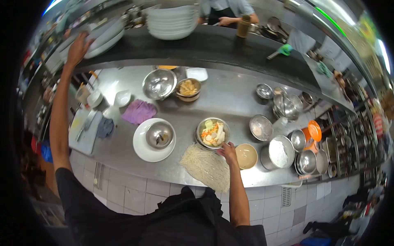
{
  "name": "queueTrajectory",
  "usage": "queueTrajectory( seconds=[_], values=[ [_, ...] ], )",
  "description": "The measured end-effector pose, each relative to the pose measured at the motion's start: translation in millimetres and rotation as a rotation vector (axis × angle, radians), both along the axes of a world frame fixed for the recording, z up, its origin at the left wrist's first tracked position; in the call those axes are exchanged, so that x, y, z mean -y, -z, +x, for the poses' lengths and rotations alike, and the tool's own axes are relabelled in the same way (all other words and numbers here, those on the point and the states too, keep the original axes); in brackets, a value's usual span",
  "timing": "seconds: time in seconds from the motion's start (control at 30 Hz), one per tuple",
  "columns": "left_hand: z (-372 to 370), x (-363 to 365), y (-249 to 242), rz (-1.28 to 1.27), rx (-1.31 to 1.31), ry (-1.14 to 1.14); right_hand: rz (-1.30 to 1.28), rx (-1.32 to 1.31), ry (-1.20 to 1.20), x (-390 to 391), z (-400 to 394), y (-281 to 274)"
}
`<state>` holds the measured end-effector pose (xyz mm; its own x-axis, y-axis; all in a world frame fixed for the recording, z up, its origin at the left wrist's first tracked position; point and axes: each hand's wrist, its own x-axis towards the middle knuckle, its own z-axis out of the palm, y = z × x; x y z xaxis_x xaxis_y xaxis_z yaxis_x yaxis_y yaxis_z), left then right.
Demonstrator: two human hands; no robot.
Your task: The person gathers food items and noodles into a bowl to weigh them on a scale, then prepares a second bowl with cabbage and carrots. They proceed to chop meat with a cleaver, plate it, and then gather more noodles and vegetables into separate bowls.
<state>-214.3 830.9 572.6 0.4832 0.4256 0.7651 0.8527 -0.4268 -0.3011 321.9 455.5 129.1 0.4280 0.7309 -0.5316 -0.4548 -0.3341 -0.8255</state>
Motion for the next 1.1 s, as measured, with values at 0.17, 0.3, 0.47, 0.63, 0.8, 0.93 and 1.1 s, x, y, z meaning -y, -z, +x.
queueTrajectory(
  seconds=[0.17, 0.3, 0.47, 0.63, 0.8, 0.93, 1.1],
  values=[
    [6.9, 2.3, -8.5, -0.054, 0.093, 0.03, -0.035, -0.057, -0.021, -7.4, -7.9, -5.1],
    [13.2, 17.7, -24.6, -0.204, 0.102, 0.003, -0.011, -0.186, -0.091, -15.3, -3.0, 4.6],
    [16.0, 25.9, -10.1, -0.094, 0.086, 0.051, 0.02, -0.11, 0.074, -17.9, -13.5, 28.7],
    [8.1, 24.4, -15.4, -0.365, 0.048, -0.019, 0.155, -0.204, -0.11, -16.0, -2.9, 47.9],
    [12.7, 33.8, -56.6, -0.586, 0.032, -0.023, 0.095, -0.306, -0.097, -12.2, -2.5, 36.5],
    [7.2, 12.5, -43.8, -0.206, -0.021, -0.019, 0.103, -0.267, -0.103, -10.9, -0.5, 39.4],
    [-11.8, 4.5, -33.7, -0.089, -0.045, 0.05, 0.057, -0.181, -0.085, -15.0, -1.3, 44.1]
  ],
)
